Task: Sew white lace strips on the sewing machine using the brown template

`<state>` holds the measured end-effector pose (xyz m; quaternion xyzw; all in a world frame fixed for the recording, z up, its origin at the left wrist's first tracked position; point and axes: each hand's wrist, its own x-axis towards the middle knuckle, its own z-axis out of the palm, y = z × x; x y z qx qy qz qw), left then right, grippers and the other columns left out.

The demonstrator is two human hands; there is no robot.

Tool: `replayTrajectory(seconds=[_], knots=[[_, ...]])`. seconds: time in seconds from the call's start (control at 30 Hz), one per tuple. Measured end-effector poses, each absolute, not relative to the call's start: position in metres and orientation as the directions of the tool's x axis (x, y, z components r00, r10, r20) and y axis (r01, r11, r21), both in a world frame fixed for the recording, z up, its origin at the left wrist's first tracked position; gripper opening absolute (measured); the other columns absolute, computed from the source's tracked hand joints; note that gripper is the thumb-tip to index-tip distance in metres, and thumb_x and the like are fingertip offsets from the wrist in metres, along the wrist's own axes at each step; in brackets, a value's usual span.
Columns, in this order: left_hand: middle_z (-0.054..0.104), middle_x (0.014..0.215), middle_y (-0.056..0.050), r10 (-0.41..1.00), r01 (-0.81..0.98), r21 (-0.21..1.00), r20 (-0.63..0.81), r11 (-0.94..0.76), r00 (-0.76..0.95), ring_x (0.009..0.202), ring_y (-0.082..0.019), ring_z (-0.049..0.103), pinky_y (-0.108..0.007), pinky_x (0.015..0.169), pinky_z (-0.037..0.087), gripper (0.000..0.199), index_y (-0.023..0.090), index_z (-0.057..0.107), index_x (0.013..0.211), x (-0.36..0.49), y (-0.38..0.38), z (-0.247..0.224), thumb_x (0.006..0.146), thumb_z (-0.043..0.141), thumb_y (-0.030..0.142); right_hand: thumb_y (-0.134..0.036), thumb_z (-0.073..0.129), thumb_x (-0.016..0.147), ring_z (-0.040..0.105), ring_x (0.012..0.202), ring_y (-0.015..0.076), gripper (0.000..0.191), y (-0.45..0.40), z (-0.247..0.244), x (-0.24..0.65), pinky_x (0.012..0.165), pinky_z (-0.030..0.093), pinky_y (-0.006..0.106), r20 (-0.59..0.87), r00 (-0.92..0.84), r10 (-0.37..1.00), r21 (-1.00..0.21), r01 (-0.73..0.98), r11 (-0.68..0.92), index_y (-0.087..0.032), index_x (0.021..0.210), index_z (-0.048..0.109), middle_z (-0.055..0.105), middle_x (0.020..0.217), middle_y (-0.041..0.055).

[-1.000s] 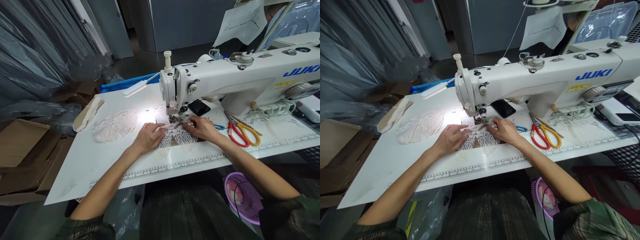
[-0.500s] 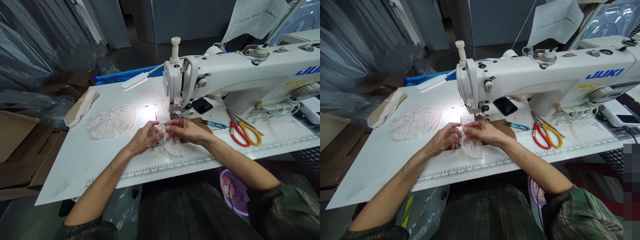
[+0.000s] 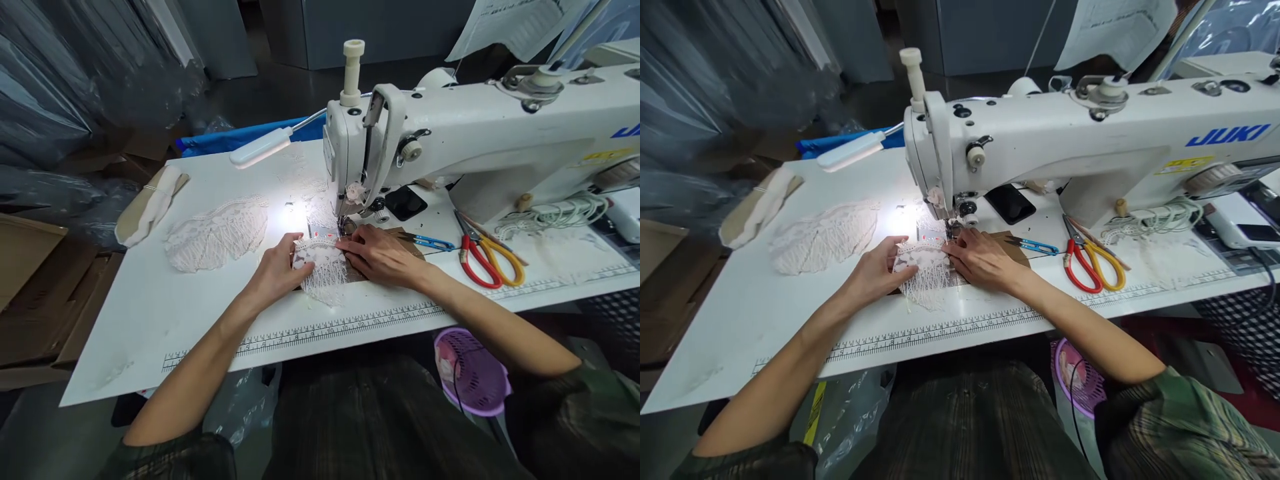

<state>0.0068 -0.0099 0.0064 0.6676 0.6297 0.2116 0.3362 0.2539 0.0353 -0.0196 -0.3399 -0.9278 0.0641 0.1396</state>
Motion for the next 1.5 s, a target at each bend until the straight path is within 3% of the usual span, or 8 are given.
replayTrajectory(seconds=[0.23, 0.4, 0.6, 0.77, 1.0, 1.2, 1.37, 1.5], knots=[[0.042, 0.065, 0.008, 0.989, 0.683, 0.728, -0.135, 0.064, 0.052, 0.059, -0.013, 0.049, -0.025, 0.054, 0.039, 0.069, 0.017, 0.051, 0.136, 0.007, -0.007, 0.007, 0.079, 0.073, 0.049, -0.036, 0.038, 0.104, 0.057, 0.093, 0.0241, 0.038, 0.048, -0.026, 0.264, 0.086, 0.05, 0.043, 0.288, -0.702, 0.651, -0.45, 0.501, 0.739, -0.024, 0.128, 0.065, 0.059, 0.104, 0.0108], [0.036, 0.065, 0.009, 0.978, 0.627, 0.769, -0.2, 0.123, 0.053, 0.057, -0.012, 0.046, -0.024, 0.053, 0.042, 0.064, 0.018, 0.055, 0.132, 0.002, -0.002, 0.008, 0.079, 0.075, 0.047, -0.037, 0.036, 0.104, 0.054, 0.094, 0.0243, 0.039, 0.049, -0.034, 0.265, 0.084, 0.05, 0.042, 0.322, -0.721, 0.614, -0.377, 0.497, 0.782, -0.025, 0.129, 0.065, 0.058, 0.105, 0.0114], [0.048, 0.071, 0.004, 0.967, 0.636, 0.75, -0.255, 0.181, 0.026, 0.06, -0.013, 0.05, -0.024, 0.052, 0.04, 0.058, 0.018, 0.058, 0.129, -0.001, 0.001, 0.009, 0.079, 0.075, 0.042, -0.032, 0.03, 0.105, 0.049, 0.095, 0.0267, 0.043, 0.046, -0.038, 0.256, 0.081, 0.046, 0.043, 0.272, -0.728, 0.63, -0.218, 0.591, 0.777, -0.022, 0.134, 0.06, 0.056, 0.108, 0.0139], [0.039, 0.066, 0.007, 0.967, 0.685, 0.706, -0.256, 0.18, 0.01, 0.054, -0.01, 0.043, -0.023, 0.049, 0.035, 0.054, 0.02, 0.059, 0.128, 0.001, 0.001, 0.012, 0.08, 0.074, 0.037, -0.03, 0.034, 0.104, 0.049, 0.097, 0.0279, 0.041, 0.043, -0.039, 0.252, 0.081, 0.045, 0.042, 0.263, -0.716, 0.647, -0.155, 0.63, 0.761, -0.024, 0.139, 0.055, 0.055, 0.108, 0.0139], [0.033, 0.067, 0.008, 0.969, 0.667, 0.727, -0.247, 0.166, 0.028, 0.051, -0.009, 0.041, -0.023, 0.046, 0.041, 0.062, 0.02, 0.057, 0.133, 0.0, 0.0, 0.01, 0.078, 0.078, 0.039, -0.03, 0.039, 0.105, 0.052, 0.101, 0.0257, 0.036, 0.038, -0.037, 0.262, 0.086, 0.046, 0.044, 0.332, -0.721, 0.608, -0.325, 0.517, 0.792, -0.028, 0.132, 0.063, 0.058, 0.111, 0.0113], [0.031, 0.066, 0.009, 0.964, 0.634, 0.751, -0.264, 0.185, 0.032, 0.05, -0.008, 0.041, -0.023, 0.046, 0.045, 0.06, 0.02, 0.059, 0.13, -0.004, 0.002, 0.01, 0.077, 0.081, 0.038, -0.024, 0.047, 0.099, 0.052, 0.109, 0.0297, 0.034, 0.032, -0.033, 0.263, 0.093, 0.043, 0.05, 0.271, -0.74, 0.616, -0.301, 0.543, 0.784, -0.03, 0.124, 0.069, 0.059, 0.116, 0.0111], [0.033, 0.066, 0.009, 0.953, 0.595, 0.777, -0.297, 0.205, 0.061, 0.049, -0.008, 0.047, -0.025, 0.047, 0.049, 0.066, 0.019, 0.057, 0.131, -0.007, 0.004, 0.009, 0.075, 0.084, 0.04, -0.025, 0.045, 0.1, 0.054, 0.107, 0.0256, 0.037, 0.037, -0.039, 0.263, 0.093, 0.044, 0.046, 0.315, -0.708, 0.632, -0.431, 0.486, 0.76, -0.03, 0.13, 0.066, 0.059, 0.114, 0.01], [0.032, 0.063, 0.01, 0.948, 0.58, 0.789, -0.308, 0.204, 0.086, 0.048, -0.008, 0.048, -0.024, 0.047, 0.048, 0.068, 0.019, 0.057, 0.132, -0.011, 0.006, 0.007, 0.074, 0.085, 0.04, -0.026, 0.044, 0.101, 0.053, 0.106, 0.0264, 0.038, 0.038, -0.042, 0.262, 0.092, 0.044, 0.047, 0.322, -0.692, 0.646, -0.432, 0.5, 0.751, -0.028, 0.133, 0.065, 0.059, 0.112, 0.011]])
